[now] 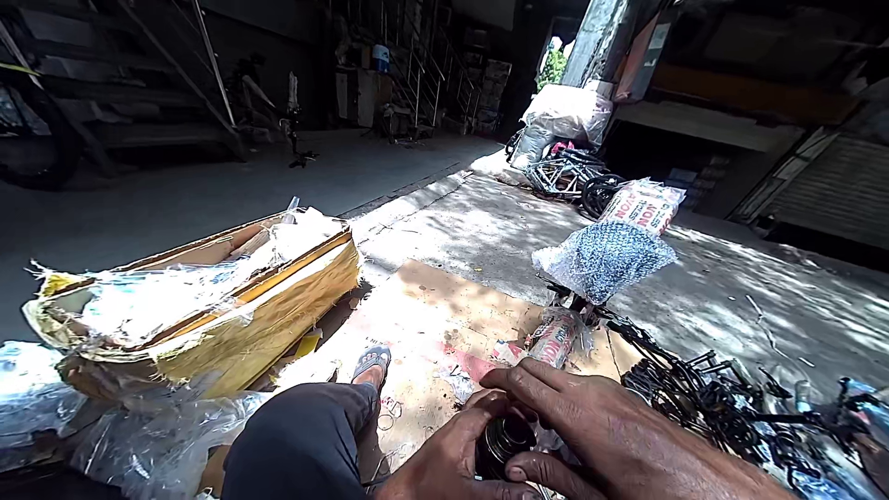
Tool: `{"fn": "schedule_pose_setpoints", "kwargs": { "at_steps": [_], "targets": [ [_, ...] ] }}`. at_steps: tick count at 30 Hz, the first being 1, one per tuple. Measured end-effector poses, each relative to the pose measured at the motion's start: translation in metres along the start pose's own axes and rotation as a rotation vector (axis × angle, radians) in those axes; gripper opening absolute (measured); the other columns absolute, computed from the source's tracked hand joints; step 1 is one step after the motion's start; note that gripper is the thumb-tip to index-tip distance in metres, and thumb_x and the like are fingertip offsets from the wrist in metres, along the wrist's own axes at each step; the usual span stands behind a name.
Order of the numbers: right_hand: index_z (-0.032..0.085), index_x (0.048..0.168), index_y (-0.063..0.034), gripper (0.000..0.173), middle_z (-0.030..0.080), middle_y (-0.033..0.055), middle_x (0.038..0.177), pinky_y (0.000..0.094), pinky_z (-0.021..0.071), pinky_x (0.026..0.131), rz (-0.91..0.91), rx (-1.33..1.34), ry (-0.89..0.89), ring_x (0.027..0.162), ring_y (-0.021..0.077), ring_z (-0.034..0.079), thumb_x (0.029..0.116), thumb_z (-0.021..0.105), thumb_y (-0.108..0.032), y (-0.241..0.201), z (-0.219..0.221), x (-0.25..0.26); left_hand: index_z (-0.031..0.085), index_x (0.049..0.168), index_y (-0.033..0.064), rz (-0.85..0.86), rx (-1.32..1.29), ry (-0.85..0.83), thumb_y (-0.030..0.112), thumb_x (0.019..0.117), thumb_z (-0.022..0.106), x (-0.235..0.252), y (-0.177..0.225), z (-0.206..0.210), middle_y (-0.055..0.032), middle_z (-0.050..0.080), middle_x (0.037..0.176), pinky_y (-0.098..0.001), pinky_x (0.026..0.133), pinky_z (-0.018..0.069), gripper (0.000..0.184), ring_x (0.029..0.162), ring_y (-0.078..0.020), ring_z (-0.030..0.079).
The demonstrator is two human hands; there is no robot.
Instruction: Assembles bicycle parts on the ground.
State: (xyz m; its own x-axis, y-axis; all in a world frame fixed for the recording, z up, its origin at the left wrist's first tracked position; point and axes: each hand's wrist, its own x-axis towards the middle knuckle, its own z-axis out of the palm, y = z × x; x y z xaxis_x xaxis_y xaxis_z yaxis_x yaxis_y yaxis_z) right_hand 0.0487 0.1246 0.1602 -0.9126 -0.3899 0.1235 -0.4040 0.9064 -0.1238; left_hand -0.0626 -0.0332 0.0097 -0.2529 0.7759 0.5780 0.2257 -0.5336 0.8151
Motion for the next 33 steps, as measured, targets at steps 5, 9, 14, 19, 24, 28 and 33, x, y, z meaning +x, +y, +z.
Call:
{"fn": "schedule_pose_setpoints", "kwargs": {
  "at_steps": [5, 9, 14, 19, 24, 28, 33],
  "targets": [
    [0.065, 0.119, -0.0193, 0.025, 0.062, -0.0049, 0.074, 0.0321, 0.0485, 0.049, -0.033, -0.064, 0.146, 0.06, 0.0111, 0.061, 0.1084, 0.048, -0.034, -0.002, 0.011, 0.001, 0.055, 0.135, -0.0003, -0.035, 0.005, 0.031, 0.031, 0.0843, 0.084, -0.002, 0.004, 0.001, -0.0102, 0.061, 0.133, -0.036, 0.109, 0.0481, 0.066, 0.124, -0.0148, 0.057],
    [0.062, 0.11, -0.0222, 0.038, 0.055, -0.0125, 0.07, 0.0245, 0.0434, 0.049, 0.053, -0.121, 0.168, 0.058, 0.0019, 0.054, 0.1046, 0.046, -0.056, -0.008, 0.006, -0.001, 0.059, 0.132, 0.0021, -0.091, 0.003, 0.029, 0.035, 0.0848, 0.083, -0.002, 0.007, 0.003, -0.0076, 0.064, 0.129, -0.0351, 0.106, 0.0507, 0.063, 0.121, -0.0138, 0.06],
    [0.064, 0.13, -0.0224, 0.03, 0.065, -0.0063, 0.097, 0.0265, 0.0538, 0.065, -0.055, -0.093, 0.021, 0.08, 0.0077, 0.063, 0.1003, 0.061, -0.025, -0.008, 0.007, -0.002, 0.058, 0.132, 0.0104, -0.162, -0.034, 0.029, 0.028, 0.0852, 0.083, -0.004, 0.013, 0.002, -0.0012, 0.07, 0.114, -0.033, 0.096, 0.0577, 0.056, 0.106, -0.0109, 0.068],
    [0.064, 0.107, -0.0205, 0.035, 0.053, -0.0104, 0.068, 0.0267, 0.0414, 0.047, 0.078, -0.154, 0.153, 0.055, 0.0052, 0.054, 0.1031, 0.051, -0.052, -0.011, 0.016, -0.001, 0.062, 0.129, 0.0115, -0.176, -0.039, 0.007, 0.029, 0.0852, 0.083, -0.003, 0.012, 0.002, -0.0025, 0.068, 0.117, -0.0323, 0.095, 0.058, 0.051, 0.106, -0.0116, 0.067],
    [0.064, 0.131, -0.0233, 0.034, 0.063, -0.0024, 0.108, 0.0275, 0.053, 0.068, -0.055, -0.03, 0.007, 0.088, 0.01, 0.062, 0.0972, 0.065, -0.022, -0.012, 0.012, -0.004, 0.065, 0.121, 0.0146, -0.187, -0.062, 0.011, 0.029, 0.0871, 0.081, -0.005, 0.014, 0.001, 0.0021, 0.072, 0.103, -0.0279, 0.087, 0.0602, 0.041, 0.094, -0.0074, 0.07],
    [0.067, 0.113, -0.019, 0.028, 0.055, -0.0077, 0.063, 0.0313, 0.0396, 0.045, 0.05, -0.187, 0.144, 0.052, 0.0103, 0.054, 0.1065, 0.049, -0.039, -0.014, 0.014, 0.003, 0.064, 0.124, 0.0159, -0.17, 0.001, -0.019, 0.034, 0.0877, 0.08, -0.003, 0.014, 0.002, 0.0019, 0.071, 0.111, -0.03, 0.092, 0.0595, 0.044, 0.102, -0.0091, 0.069],
    [0.069, 0.119, -0.0207, 0.022, 0.061, -0.0004, 0.103, 0.0284, 0.0515, 0.068, -0.061, -0.045, -0.018, 0.089, 0.0127, 0.061, 0.0978, 0.064, -0.024, -0.012, 0.012, 0.0, 0.063, 0.124, 0.0193, -0.182, 0.0, 0.003, 0.031, 0.0874, 0.08, -0.006, 0.016, 0.002, 0.005, 0.07, 0.107, -0.0254, 0.088, 0.0596, 0.042, 0.098, -0.0052, 0.068]
  ]
}}
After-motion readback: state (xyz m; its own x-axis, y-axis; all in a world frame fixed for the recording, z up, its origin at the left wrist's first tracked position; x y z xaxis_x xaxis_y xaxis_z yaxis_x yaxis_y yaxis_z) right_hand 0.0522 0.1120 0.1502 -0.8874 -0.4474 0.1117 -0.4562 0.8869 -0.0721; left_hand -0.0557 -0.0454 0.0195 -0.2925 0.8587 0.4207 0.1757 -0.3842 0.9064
